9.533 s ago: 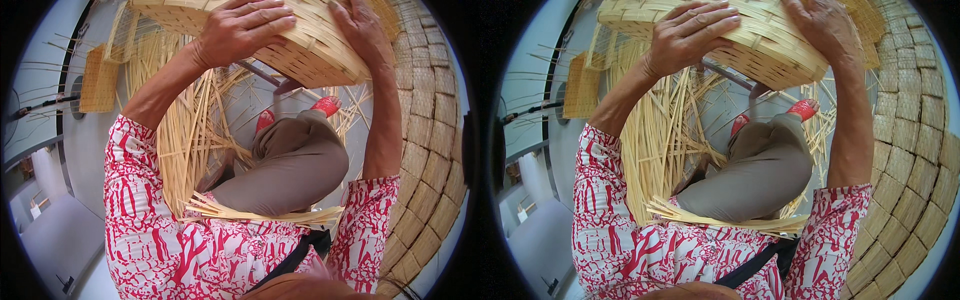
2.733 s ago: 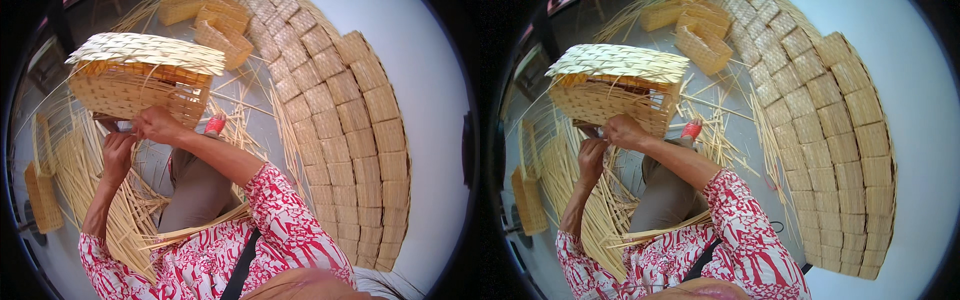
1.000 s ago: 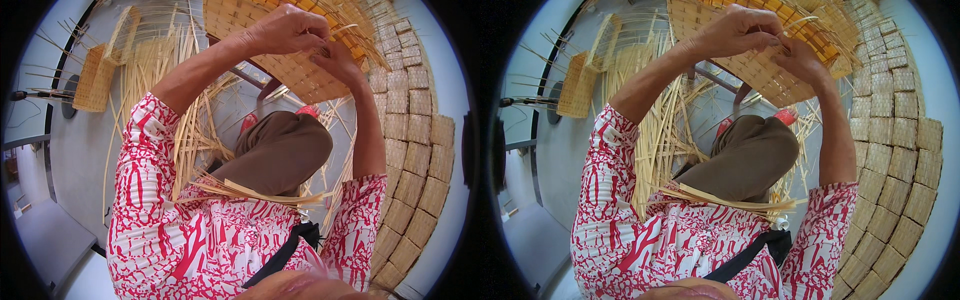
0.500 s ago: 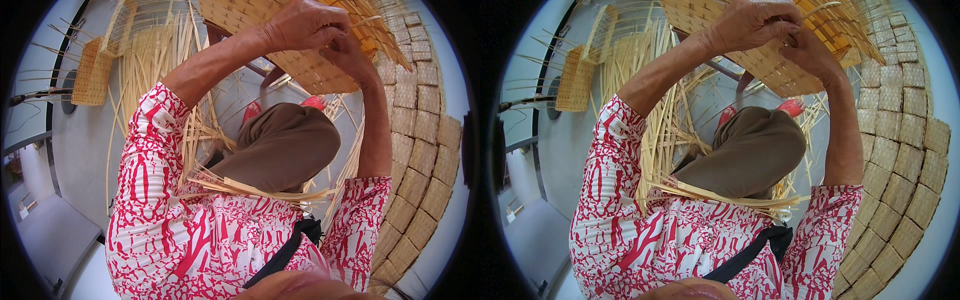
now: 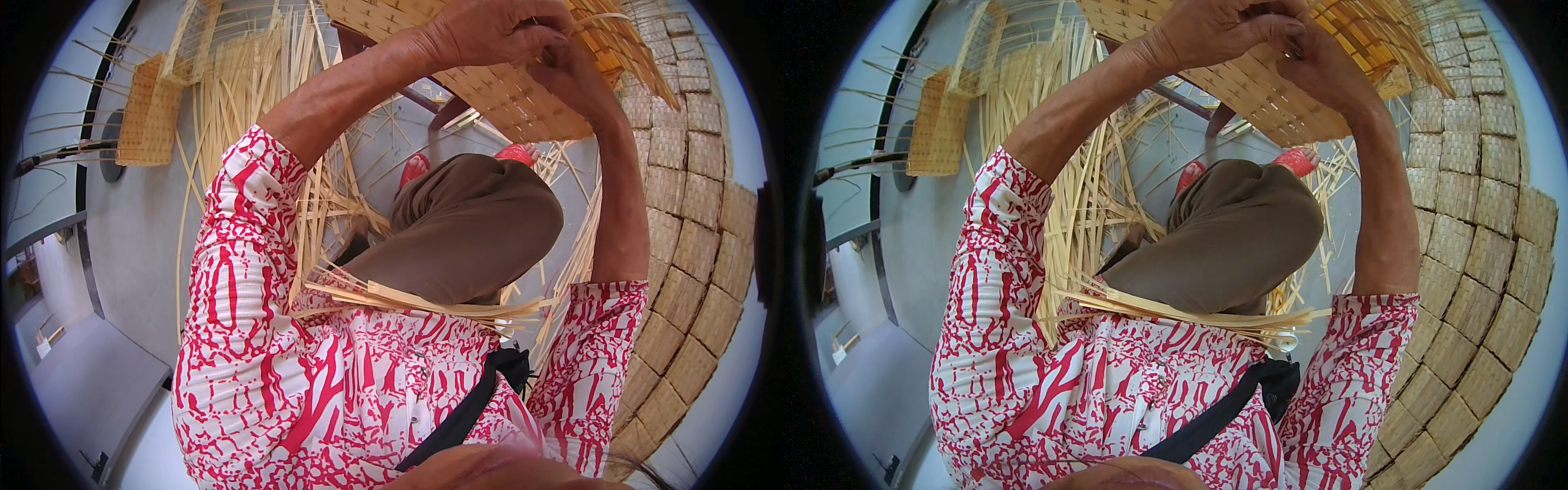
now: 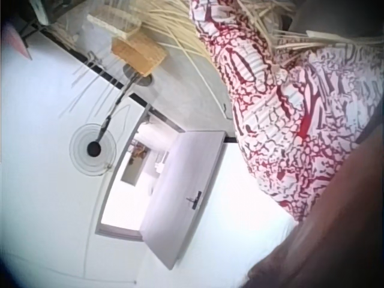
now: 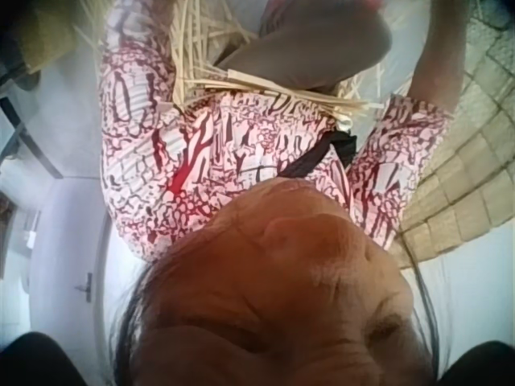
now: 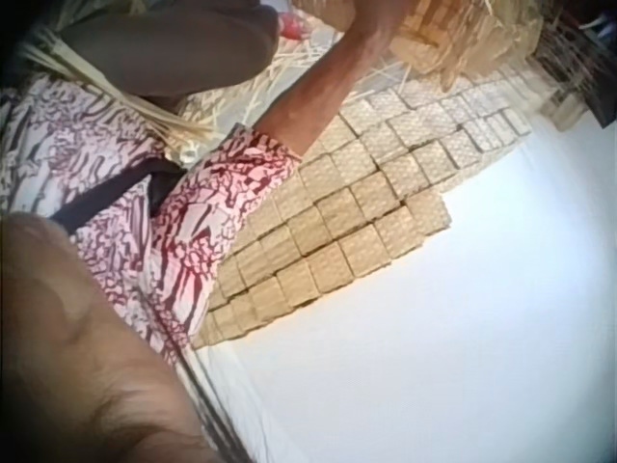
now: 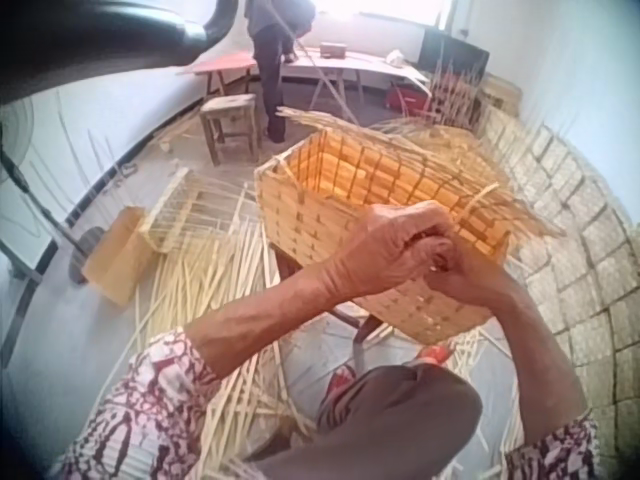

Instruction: The person weaves thin bamboo strips into a rectangular basket by hand, interlacing them through the vertical frame. They periodically rotate the basket to continue weaving along different edges.

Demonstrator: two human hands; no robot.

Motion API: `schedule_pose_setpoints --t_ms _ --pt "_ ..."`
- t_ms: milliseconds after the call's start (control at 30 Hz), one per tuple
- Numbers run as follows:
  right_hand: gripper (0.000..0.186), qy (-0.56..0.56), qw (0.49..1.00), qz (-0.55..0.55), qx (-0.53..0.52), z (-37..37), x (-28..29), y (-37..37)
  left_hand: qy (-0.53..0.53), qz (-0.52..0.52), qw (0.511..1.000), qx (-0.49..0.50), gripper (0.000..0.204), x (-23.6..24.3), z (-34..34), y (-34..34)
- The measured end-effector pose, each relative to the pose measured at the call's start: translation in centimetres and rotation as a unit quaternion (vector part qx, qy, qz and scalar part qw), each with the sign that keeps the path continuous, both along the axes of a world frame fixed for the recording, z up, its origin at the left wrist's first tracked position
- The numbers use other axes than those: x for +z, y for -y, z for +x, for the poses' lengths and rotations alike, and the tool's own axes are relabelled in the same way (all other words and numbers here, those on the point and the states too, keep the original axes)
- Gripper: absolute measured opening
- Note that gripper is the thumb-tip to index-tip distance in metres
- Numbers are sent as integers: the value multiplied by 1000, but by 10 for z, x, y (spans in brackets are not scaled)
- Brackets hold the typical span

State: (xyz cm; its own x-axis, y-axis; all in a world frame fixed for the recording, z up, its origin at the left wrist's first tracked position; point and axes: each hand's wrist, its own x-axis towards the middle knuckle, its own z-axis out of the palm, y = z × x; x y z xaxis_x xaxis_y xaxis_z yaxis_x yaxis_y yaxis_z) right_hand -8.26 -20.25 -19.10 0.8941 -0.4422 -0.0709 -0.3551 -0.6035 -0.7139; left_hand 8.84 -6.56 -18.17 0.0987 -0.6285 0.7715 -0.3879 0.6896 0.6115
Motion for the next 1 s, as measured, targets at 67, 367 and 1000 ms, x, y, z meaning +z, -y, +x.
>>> schedule_pose_setpoints --t_ms 67,367,1000 --pt "29 1 1000 15 -1 4 11 -14 18 -2 1000 25 9 0 2 -1" --pt "34 -30 998 52 15 -5 -2 10 59 -42 997 33 7 -1 2 3" --pt "25 -30 999 41 2 -8 8 6 111 -12 994 -4 9 4 8 -5"
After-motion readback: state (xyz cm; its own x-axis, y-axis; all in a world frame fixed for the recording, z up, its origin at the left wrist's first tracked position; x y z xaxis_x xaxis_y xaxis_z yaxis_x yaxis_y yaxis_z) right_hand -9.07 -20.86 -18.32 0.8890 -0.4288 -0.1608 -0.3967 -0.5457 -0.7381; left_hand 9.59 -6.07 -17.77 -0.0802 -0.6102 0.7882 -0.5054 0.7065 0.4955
